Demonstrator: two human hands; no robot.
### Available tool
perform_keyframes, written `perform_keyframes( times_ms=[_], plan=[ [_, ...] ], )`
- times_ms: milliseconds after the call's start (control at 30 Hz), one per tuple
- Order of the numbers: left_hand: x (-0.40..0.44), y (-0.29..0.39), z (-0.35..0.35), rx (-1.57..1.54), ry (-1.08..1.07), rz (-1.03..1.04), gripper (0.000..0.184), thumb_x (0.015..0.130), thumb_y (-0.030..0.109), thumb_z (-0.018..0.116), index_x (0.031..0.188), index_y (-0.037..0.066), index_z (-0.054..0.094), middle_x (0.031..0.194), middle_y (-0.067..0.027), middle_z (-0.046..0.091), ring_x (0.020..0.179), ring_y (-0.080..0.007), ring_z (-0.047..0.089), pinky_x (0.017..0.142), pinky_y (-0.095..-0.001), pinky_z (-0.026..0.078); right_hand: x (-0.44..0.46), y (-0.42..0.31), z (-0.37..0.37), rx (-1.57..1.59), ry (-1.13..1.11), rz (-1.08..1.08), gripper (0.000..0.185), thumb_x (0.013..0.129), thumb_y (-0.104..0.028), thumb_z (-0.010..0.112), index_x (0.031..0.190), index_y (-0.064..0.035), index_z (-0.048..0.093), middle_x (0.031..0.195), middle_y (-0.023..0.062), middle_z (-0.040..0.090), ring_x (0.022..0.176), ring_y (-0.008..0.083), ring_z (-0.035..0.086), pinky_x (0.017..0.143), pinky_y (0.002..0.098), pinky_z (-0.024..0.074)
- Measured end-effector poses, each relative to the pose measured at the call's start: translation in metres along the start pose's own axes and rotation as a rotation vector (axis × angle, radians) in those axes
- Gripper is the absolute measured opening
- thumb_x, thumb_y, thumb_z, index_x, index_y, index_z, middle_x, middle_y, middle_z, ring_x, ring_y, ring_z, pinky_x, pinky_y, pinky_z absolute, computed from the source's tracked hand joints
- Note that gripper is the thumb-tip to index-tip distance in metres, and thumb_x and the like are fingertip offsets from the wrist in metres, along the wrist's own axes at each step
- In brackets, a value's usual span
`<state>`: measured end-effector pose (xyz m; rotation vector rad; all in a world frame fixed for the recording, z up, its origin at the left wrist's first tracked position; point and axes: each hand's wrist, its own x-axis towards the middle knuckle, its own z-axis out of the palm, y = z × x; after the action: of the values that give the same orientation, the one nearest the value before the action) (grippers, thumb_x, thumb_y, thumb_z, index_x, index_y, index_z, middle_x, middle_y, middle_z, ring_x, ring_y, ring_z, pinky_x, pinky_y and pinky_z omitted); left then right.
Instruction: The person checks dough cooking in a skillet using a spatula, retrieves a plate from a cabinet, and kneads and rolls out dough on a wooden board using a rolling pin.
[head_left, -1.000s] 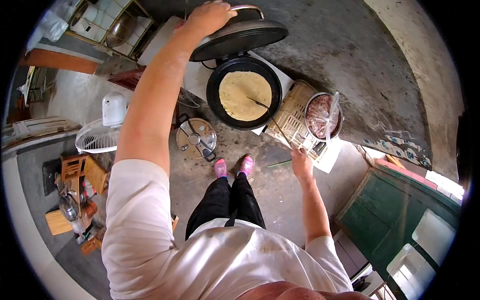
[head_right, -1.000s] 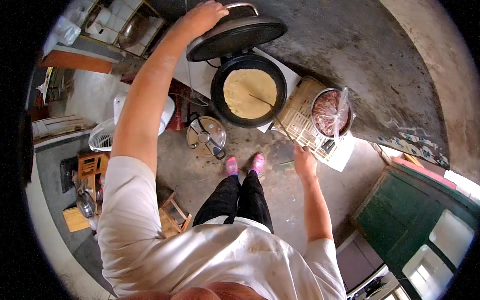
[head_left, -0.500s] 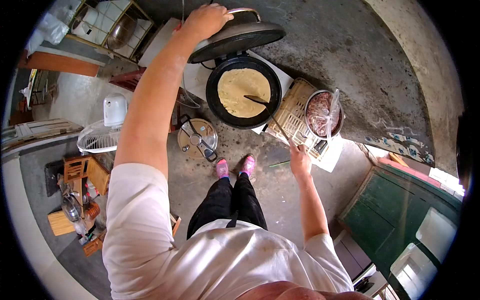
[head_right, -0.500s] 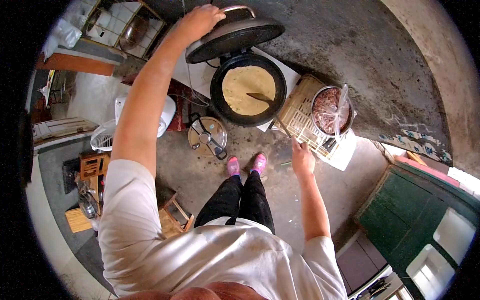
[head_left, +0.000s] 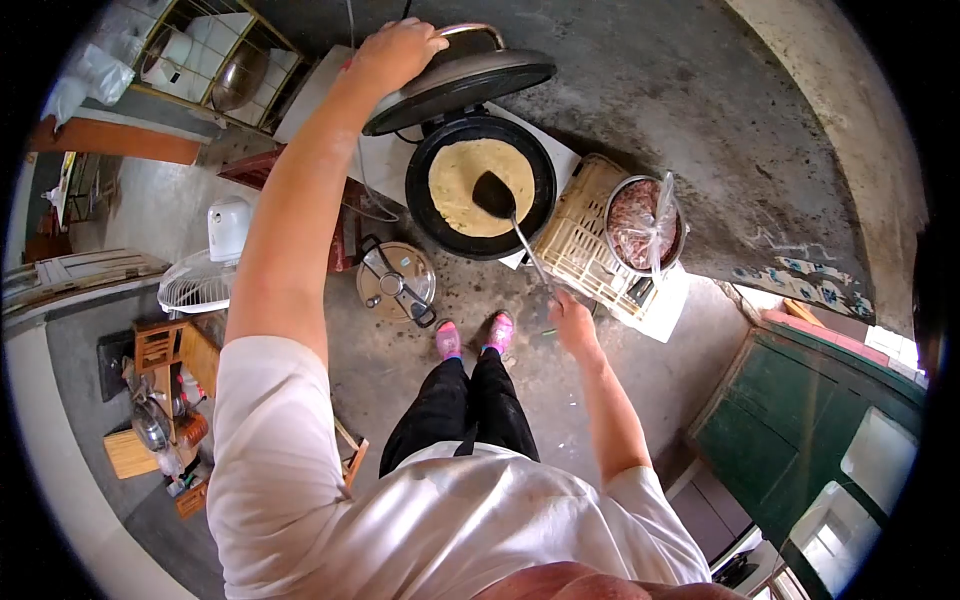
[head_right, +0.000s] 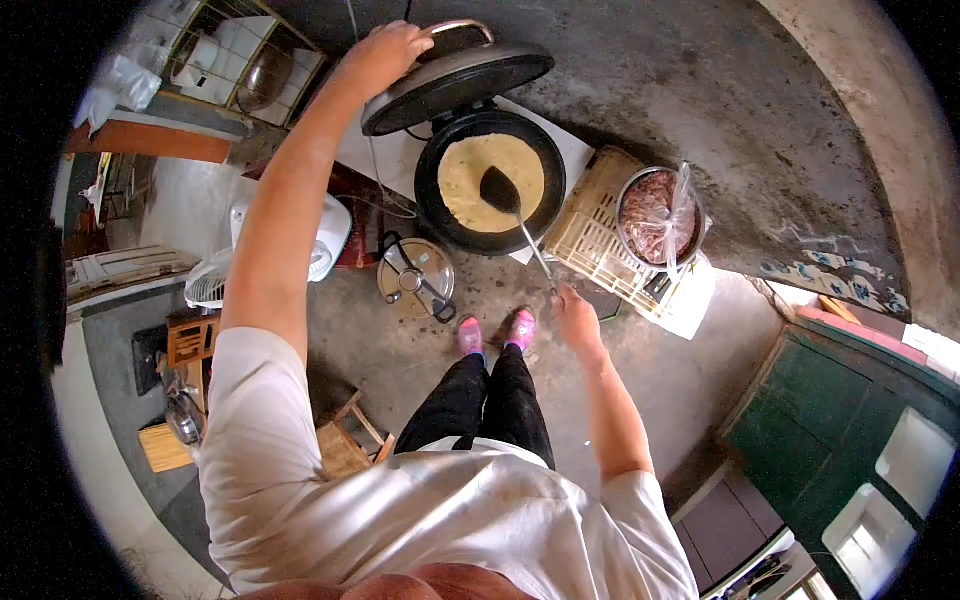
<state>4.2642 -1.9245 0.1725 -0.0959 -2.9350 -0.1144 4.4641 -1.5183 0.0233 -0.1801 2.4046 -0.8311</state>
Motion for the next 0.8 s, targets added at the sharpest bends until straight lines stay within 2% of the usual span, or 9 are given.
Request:
perform_keyframes(
  times_ms=[33, 133, 167, 367, 467, 600, 667, 733, 800],
  plan=[
    [-0.001, 0.002, 0.0, 0.001, 0.003, -0.001, 0.034, 0.091, 0.035, 0.042, 0.099, 0.005, 0.056, 0.098, -0.0147, 0.056, 0.096, -0.0331, 0.054, 0.083, -0.0431, 0.043, 0.001, -0.001, -0.001, 0.111, -0.051, 0.028, 0.034, 0.084, -0.02, 0.048, 0.115, -0.0067, 0.052, 0.074, 0.0158, 0.061, 0.074, 0.0301, 0.061, 0.067, 0.037, 0.0469],
    [-0.005, 0.006, -0.005, 0.016, -0.012, -0.025, 0.036, 0.089, 0.037, 0.044, 0.098, 0.006, 0.058, 0.102, -0.0124, 0.058, 0.097, -0.0314, 0.055, 0.083, -0.0432, 0.045, -0.007, -0.01, -0.004, 0.239, -0.146, 0.171, 0.031, 0.084, -0.018, 0.046, 0.111, -0.0054, 0.055, 0.068, 0.0121, 0.06, 0.065, 0.0249, 0.06, 0.062, 0.0342, 0.0463],
    [-0.006, 0.006, -0.003, 0.018, 0.006, -0.023, 0.035, 0.089, 0.037, 0.044, 0.098, 0.006, 0.058, 0.102, -0.0123, 0.058, 0.097, -0.0313, 0.055, 0.083, -0.0431, 0.045, -0.013, -0.016, -0.007, 0.264, -0.143, 0.219, 0.024, 0.084, -0.017, 0.044, 0.101, -0.0046, 0.057, 0.064, 0.0094, 0.058, 0.059, 0.02, 0.057, 0.056, 0.0325, 0.0447],
    [-0.011, 0.01, -0.006, 0.018, -0.004, 0.003, 0.035, 0.091, 0.034, 0.042, 0.098, 0.003, 0.055, 0.097, -0.0155, 0.056, 0.094, -0.0336, 0.054, 0.08, -0.0439, 0.044, -0.011, -0.007, -0.004, 0.381, -0.287, 0.33, 0.019, 0.086, -0.02, 0.043, 0.086, -0.0048, 0.054, 0.06, 0.0069, 0.055, 0.053, 0.0161, 0.053, 0.05, 0.0318, 0.041],
    [-0.015, 0.012, -0.001, 0.023, -0.011, 0.066, 0.035, 0.091, 0.034, 0.042, 0.097, 0.002, 0.055, 0.096, -0.016, 0.055, 0.092, -0.0347, 0.054, 0.079, -0.0442, 0.043, -0.012, -0.001, 0.003, 0.371, -0.191, 0.22, 0.02, 0.087, -0.021, 0.044, 0.086, -0.0041, 0.054, 0.059, 0.0063, 0.054, 0.053, 0.0158, 0.052, 0.05, 0.0312, 0.0402],
    [-0.016, 0.013, 0.0, -0.019, 0.006, 0.008, 0.033, 0.091, 0.033, 0.043, 0.096, 0.003, 0.055, 0.095, -0.0158, 0.055, 0.093, -0.0347, 0.053, 0.079, -0.0443, 0.043, -0.002, 0.01, 0.015, 0.359, -0.161, 0.19, 0.02, 0.087, -0.021, 0.045, 0.086, -0.0024, 0.053, 0.057, 0.0061, 0.052, 0.054, 0.016, 0.052, 0.051, 0.0309, 0.0407],
    [-0.016, 0.012, -0.001, -0.012, -0.014, -0.008, 0.033, 0.091, 0.033, 0.043, 0.096, 0.003, 0.055, 0.095, -0.0155, 0.055, 0.093, -0.0344, 0.053, 0.079, -0.0444, 0.043, 0.002, 0.015, 0.024, 0.431, -0.069, 0.013, 0.017, 0.088, -0.021, 0.047, 0.086, -0.0054, 0.053, 0.055, 0.0025, 0.05, 0.045, 0.0135, 0.045, 0.042, 0.0288, 0.0356],
    [-0.018, 0.011, 0.002, -0.02, 0.044, 0.022, 0.033, 0.091, 0.034, 0.043, 0.096, 0.003, 0.054, 0.096, -0.0147, 0.054, 0.093, -0.0343, 0.053, 0.079, -0.0451, 0.043, 0.003, 0.011, 0.022, 0.416, -0.068, 0.033, 0.017, 0.088, -0.021, 0.047, 0.086, -0.0051, 0.053, 0.055, 0.0024, 0.05, 0.046, 0.0136, 0.046, 0.044, 0.029, 0.0359],
    [-0.019, 0.018, -0.007, -0.011, -0.012, 0.0, 0.034, 0.091, 0.035, 0.043, 0.097, 0.003, 0.054, 0.097, -0.0143, 0.054, 0.094, -0.0338, 0.052, 0.079, -0.0448, 0.043, 0.006, 0.008, 0.02, 0.404, -0.065, 0.047, 0.017, 0.088, -0.021, 0.047, 0.086, -0.0049, 0.052, 0.055, 0.0024, 0.05, 0.047, 0.0137, 0.046, 0.046, 0.0291, 0.0363]
  ],
)
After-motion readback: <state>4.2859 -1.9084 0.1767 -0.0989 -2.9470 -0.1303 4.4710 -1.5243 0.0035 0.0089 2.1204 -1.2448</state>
